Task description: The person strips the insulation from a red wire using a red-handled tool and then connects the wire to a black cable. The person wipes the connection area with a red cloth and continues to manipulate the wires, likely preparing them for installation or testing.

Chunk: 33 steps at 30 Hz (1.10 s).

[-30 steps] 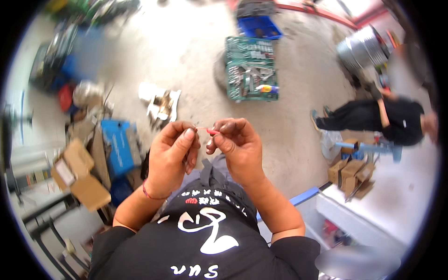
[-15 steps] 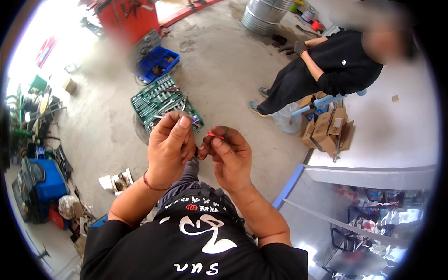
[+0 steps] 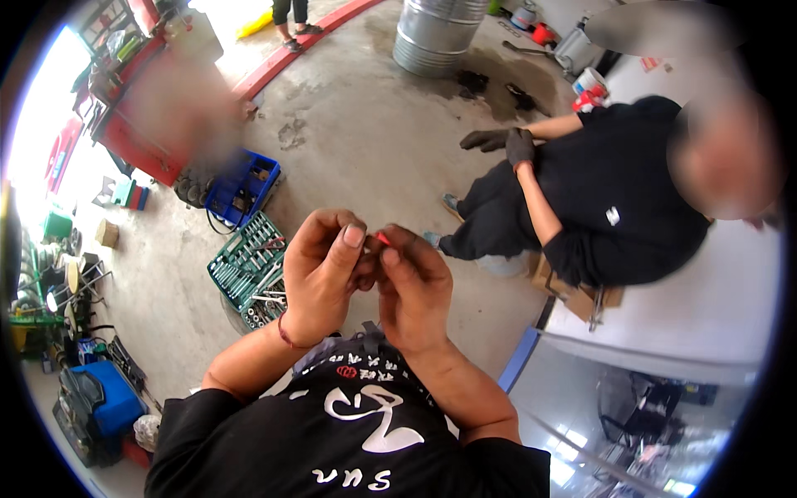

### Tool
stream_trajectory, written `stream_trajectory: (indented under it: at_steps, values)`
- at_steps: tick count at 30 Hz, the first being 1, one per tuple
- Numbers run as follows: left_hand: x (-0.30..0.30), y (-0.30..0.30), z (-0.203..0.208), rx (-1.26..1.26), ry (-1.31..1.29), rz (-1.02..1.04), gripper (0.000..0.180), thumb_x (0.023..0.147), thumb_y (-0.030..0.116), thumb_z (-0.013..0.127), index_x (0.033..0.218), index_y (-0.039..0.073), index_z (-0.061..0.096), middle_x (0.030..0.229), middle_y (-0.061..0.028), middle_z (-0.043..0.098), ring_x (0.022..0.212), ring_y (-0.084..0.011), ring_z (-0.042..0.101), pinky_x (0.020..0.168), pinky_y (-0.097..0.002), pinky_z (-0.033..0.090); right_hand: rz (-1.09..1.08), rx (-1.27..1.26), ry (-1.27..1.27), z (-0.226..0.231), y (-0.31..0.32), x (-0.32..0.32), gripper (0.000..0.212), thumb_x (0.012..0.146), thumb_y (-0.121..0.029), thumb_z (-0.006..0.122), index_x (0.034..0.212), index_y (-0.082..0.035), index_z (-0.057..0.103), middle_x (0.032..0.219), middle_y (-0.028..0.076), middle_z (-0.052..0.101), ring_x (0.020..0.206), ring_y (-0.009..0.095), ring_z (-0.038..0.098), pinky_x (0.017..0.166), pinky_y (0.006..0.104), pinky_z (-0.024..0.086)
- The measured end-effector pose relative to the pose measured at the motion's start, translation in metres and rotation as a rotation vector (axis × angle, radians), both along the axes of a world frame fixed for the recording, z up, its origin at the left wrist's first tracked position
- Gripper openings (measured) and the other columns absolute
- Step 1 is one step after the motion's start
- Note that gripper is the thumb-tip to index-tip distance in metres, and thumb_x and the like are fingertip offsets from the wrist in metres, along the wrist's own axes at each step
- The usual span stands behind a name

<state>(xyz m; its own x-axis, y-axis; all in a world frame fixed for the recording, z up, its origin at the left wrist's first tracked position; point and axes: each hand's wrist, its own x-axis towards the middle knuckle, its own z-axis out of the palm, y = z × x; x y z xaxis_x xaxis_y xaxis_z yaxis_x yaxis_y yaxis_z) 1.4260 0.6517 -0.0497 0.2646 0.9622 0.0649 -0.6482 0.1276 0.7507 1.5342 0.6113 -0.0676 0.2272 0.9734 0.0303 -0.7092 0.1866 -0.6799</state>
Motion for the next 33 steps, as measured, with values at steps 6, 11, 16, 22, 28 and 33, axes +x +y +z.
stream_trajectory:
  at_steps: [6,11,16,22,28,33]
  values:
    - [0.077,0.140,-0.003,-0.114,-0.002,0.115,0.016,0.098,0.017,0.061,0.103,0.003,0.056,0.086,-0.0021,0.063,0.067,-0.0050,0.053,0.053,-0.0192,0.043,0.133,-0.018,0.019,-0.007,0.150,0.085,0.026,0.096,-0.007,0.058,0.121,0.001,0.060,0.105,0.015,0.069,0.082,0.023,0.068,0.066,0.0329,0.055]
    - [0.107,0.227,0.015,-0.080,0.021,0.225,0.015,0.098,0.016,0.062,0.103,0.002,0.056,0.086,-0.0025,0.064,0.068,-0.0050,0.054,0.056,-0.0199,0.044,0.217,0.008,0.018,0.011,0.254,0.113,0.027,0.096,-0.007,0.057,0.122,0.000,0.059,0.106,0.015,0.069,0.082,0.023,0.069,0.067,0.0338,0.057]
    - [0.104,0.313,0.001,-0.051,0.001,0.329,0.016,0.098,0.014,0.062,0.102,0.000,0.056,0.085,-0.0021,0.063,0.069,-0.0051,0.053,0.057,-0.0202,0.044,0.267,-0.025,-0.024,0.007,0.346,0.106,0.027,0.096,-0.007,0.057,0.122,0.000,0.059,0.105,0.014,0.070,0.080,0.023,0.069,0.066,0.0338,0.056]
    - [0.057,0.432,-0.031,-0.009,-0.002,0.313,0.017,0.098,0.014,0.061,0.103,-0.002,0.057,0.084,-0.0022,0.062,0.070,-0.0061,0.054,0.061,-0.0223,0.046,0.344,-0.028,-0.284,-0.010,0.479,0.079,0.026,0.097,-0.009,0.057,0.121,0.001,0.059,0.100,0.013,0.070,0.077,0.022,0.068,0.065,0.0332,0.055]
    - [-0.016,0.579,-0.067,0.167,0.201,0.359,0.017,0.097,0.011,0.061,0.108,-0.001,0.064,0.090,-0.0044,0.063,0.077,-0.0101,0.057,0.068,-0.0247,0.048,0.416,0.011,-0.739,0.001,0.638,0.033,0.015,0.097,-0.007,0.059,0.108,0.003,0.057,0.097,0.016,0.069,0.076,0.021,0.069,0.069,0.0317,0.057]
    - [-0.054,0.683,-0.066,0.227,0.402,0.296,0.014,0.094,0.002,0.059,0.107,0.001,0.065,0.089,-0.0076,0.062,0.081,-0.0162,0.062,0.072,-0.0289,0.050,0.479,-0.075,-1.069,0.019,0.741,0.012,0.015,0.094,-0.007,0.064,0.107,0.001,0.060,0.096,0.010,0.069,0.081,0.017,0.068,0.075,0.0305,0.057]
